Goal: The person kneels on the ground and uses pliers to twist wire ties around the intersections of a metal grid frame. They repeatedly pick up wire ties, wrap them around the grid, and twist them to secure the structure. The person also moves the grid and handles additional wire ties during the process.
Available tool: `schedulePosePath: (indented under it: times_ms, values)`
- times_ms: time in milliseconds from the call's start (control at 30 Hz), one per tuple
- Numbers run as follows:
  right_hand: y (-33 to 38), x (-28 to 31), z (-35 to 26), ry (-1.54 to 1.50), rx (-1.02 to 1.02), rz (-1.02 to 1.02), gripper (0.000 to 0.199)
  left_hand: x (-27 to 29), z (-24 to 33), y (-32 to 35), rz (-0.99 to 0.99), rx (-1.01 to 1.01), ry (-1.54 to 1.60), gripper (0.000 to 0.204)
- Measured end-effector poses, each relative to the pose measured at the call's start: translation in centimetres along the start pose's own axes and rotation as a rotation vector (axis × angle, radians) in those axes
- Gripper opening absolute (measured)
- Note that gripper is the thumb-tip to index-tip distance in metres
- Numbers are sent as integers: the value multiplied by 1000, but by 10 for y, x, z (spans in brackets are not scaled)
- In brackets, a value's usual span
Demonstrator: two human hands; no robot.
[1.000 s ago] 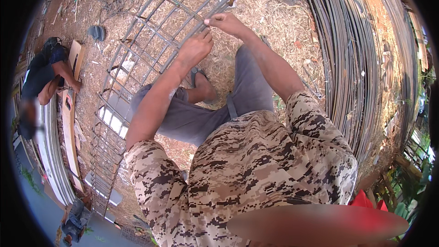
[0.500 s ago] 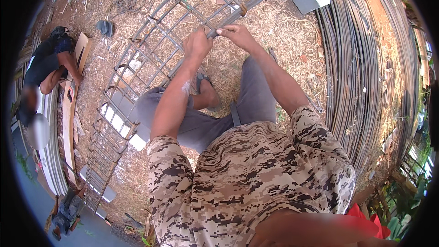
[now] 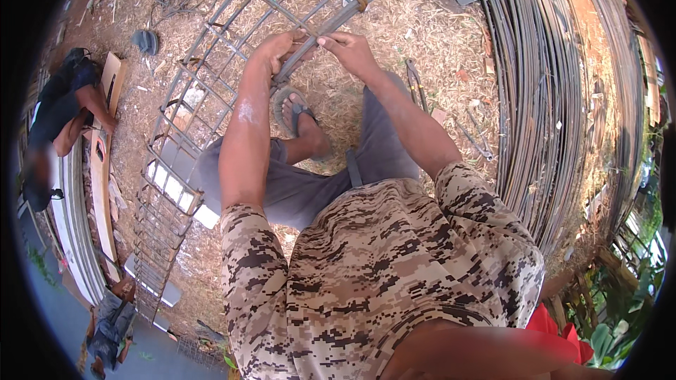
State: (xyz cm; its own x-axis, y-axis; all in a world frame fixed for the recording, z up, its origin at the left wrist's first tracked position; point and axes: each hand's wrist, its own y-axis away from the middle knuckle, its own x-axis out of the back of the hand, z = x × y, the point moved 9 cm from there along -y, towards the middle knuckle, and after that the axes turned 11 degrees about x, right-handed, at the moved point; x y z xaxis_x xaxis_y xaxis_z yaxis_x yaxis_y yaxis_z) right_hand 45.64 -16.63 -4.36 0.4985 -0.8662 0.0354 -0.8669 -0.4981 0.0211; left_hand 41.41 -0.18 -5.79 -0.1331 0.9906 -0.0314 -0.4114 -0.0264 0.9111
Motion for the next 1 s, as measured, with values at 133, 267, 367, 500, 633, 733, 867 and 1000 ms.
schedulePosePath:
  times_ms: [133,267,367,500,633,733,867,1000]
  values:
    - [-10,7,-7,125,95,-127,47,-8,16,-3,-74,-152,80,30]
    - [-18,8,-26,308,350,-315,48,-8,22,-13,0,-214,54,27]
    - [-12,6,-38,351,411,-279,43,-5,18,-19,9,-197,205,25]
    - [-1,10,-34,402,132,-99,30,4,22,0,116,-407,236,26]
    - [-8,14,-34,370,-75,-37,24,9,14,32,532,-516,29,26]
    - [-14,17,-24,194,-221,29,24,-6,8,53,874,-606,-102,27]
    - [-11,15,-22,173,-107,159,25,-43,5,79,1144,-1022,-213,25]
    - [4,5,-15,79,14,185,26,-65,-7,76,1163,-1211,-417,45]
